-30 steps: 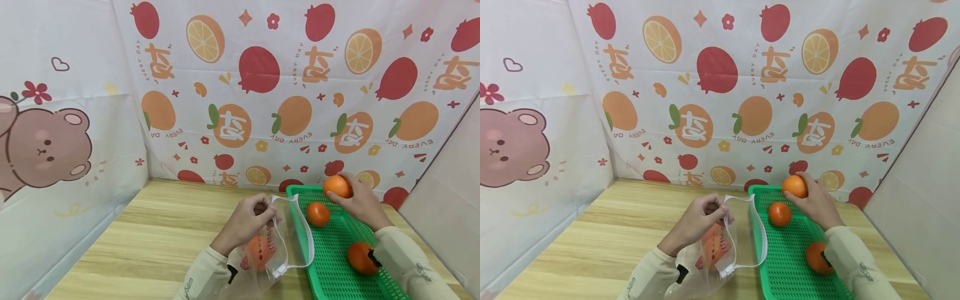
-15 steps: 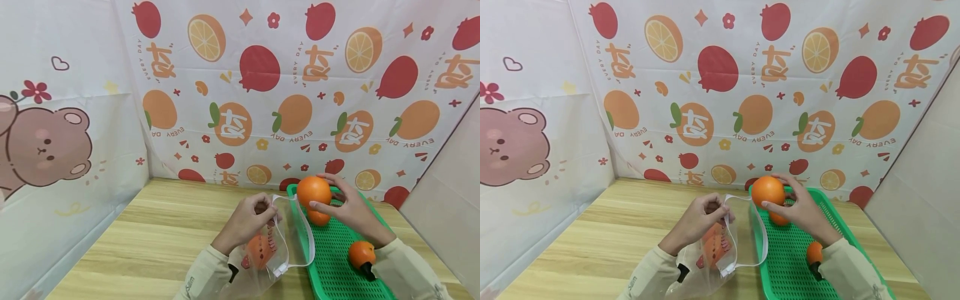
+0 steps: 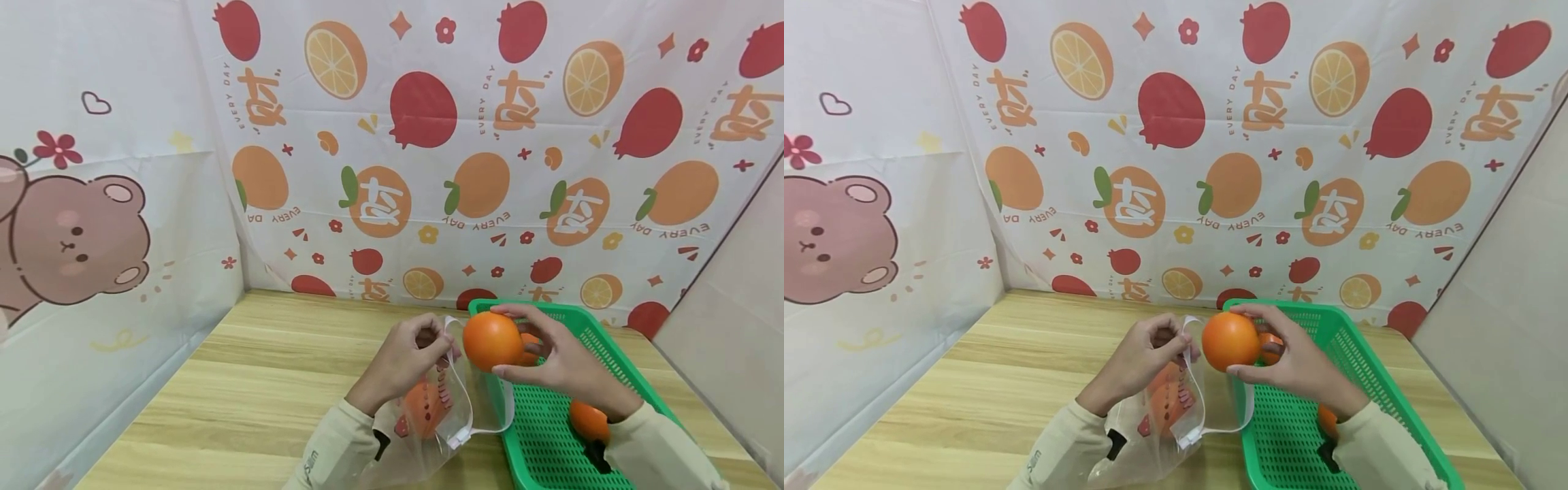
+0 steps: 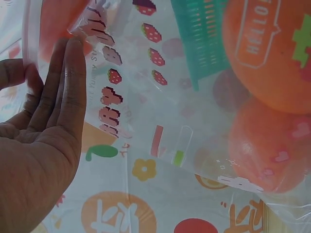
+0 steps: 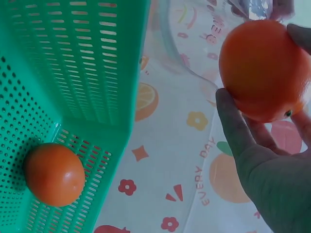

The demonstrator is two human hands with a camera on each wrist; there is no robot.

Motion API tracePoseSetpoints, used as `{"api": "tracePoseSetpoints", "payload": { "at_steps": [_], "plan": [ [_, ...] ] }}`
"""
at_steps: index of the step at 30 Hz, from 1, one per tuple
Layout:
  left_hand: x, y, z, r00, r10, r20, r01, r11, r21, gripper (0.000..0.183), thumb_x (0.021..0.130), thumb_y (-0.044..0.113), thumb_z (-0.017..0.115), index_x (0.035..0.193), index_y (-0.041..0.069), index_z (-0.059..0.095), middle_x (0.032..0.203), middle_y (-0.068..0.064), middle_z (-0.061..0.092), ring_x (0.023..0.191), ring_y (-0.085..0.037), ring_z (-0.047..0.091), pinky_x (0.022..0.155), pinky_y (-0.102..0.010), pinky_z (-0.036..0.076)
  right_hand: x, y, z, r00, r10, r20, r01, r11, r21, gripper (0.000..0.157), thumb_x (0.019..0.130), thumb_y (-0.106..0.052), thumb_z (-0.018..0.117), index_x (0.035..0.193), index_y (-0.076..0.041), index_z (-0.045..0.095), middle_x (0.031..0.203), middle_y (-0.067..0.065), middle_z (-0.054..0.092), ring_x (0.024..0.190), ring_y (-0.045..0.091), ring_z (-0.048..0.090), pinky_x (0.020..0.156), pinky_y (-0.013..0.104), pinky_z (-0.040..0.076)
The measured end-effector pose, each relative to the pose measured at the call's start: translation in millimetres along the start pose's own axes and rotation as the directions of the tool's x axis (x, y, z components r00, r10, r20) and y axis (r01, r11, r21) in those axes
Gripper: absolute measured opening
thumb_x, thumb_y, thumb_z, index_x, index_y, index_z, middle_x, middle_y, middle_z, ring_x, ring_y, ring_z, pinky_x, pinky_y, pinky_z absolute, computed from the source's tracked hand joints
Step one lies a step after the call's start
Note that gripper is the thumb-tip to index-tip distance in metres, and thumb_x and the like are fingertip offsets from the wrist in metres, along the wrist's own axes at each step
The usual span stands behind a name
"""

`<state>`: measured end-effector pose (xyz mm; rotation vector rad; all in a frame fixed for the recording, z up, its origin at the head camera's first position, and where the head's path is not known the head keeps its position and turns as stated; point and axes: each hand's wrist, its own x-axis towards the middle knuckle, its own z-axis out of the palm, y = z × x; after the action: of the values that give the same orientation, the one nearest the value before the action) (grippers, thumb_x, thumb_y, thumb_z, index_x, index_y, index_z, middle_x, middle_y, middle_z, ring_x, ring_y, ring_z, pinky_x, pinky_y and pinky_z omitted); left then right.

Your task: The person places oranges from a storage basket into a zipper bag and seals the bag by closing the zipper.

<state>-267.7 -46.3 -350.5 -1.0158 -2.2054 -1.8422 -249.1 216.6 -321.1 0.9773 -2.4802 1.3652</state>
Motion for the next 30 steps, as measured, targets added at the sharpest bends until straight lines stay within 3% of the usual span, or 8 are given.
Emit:
{"api": "tracePoseSetpoints", "payload": {
  "at_steps": [5,11,16,22,30],
  "plan": [
    [-0.1,-0.7,-0.6,1.0,0.01,-0.012,-0.009,1.0,0.029,0.014,0.101,0.01,0.06,0.088,0.004,0.06,0.083,-0.007,0.071,0.073,-0.024,0.067,0.066,-0.032,0.058,-3,0,2.8,0.999,-0.044,0.021,0.045,0.997,-0.056,0.071,0.083,-0.013,0.085,0.144,-0.023,0.051,0.142,0.0,0.052,0.113,0.022,0.061,0.092,0.04,0.056],
    [0.0,0.7,-1.1,1.0,0.018,-0.015,-0.017,0.999,0.039,0.014,0.101,0.01,0.06,0.088,0.005,0.06,0.083,-0.004,0.072,0.072,-0.022,0.067,0.064,-0.029,0.057,-4,-1,2.9,0.997,-0.071,0.026,0.072,0.996,-0.054,0.073,0.081,-0.01,0.086,0.145,-0.015,0.05,0.142,0.002,0.053,0.113,0.023,0.062,0.091,0.036,0.056],
    [-0.1,2.6,-1.9,1.0,0.013,-0.013,-0.012,1.0,0.013,0.014,0.101,0.008,0.059,0.088,0.005,0.059,0.081,-0.003,0.071,0.072,-0.021,0.068,0.068,-0.035,0.06,-6,-4,5.4,0.995,-0.101,0.024,0.104,0.98,-0.171,0.076,0.076,-0.017,0.091,0.141,-0.017,0.052,0.138,-0.001,0.055,0.112,0.02,0.061,0.087,0.034,0.058],
    [-0.5,4.3,-2.9,1.0,0.018,-0.021,-0.018,1.0,0.008,0.015,0.102,0.01,0.059,0.088,0.006,0.06,0.08,-0.003,0.071,0.072,-0.026,0.068,0.065,-0.035,0.059,-7,-7,14.5,0.986,-0.143,0.089,0.164,0.934,-0.317,0.083,0.067,-0.01,0.095,0.139,-0.015,0.052,0.136,-0.004,0.055,0.111,0.016,0.059,0.086,0.035,0.058],
    [0.1,4.6,-1.4,0.999,0.041,-0.012,-0.041,0.999,0.009,0.016,0.102,0.011,0.059,0.087,0.006,0.06,0.078,-0.001,0.069,0.072,-0.029,0.069,0.063,-0.037,0.058,-7,-11,28.8,0.976,-0.127,0.174,0.202,0.82,-0.535,0.083,0.067,-0.014,0.096,0.14,-0.01,0.056,0.137,0.008,0.056,0.12,0.027,0.057,0.086,0.042,0.059]
  ]
}}
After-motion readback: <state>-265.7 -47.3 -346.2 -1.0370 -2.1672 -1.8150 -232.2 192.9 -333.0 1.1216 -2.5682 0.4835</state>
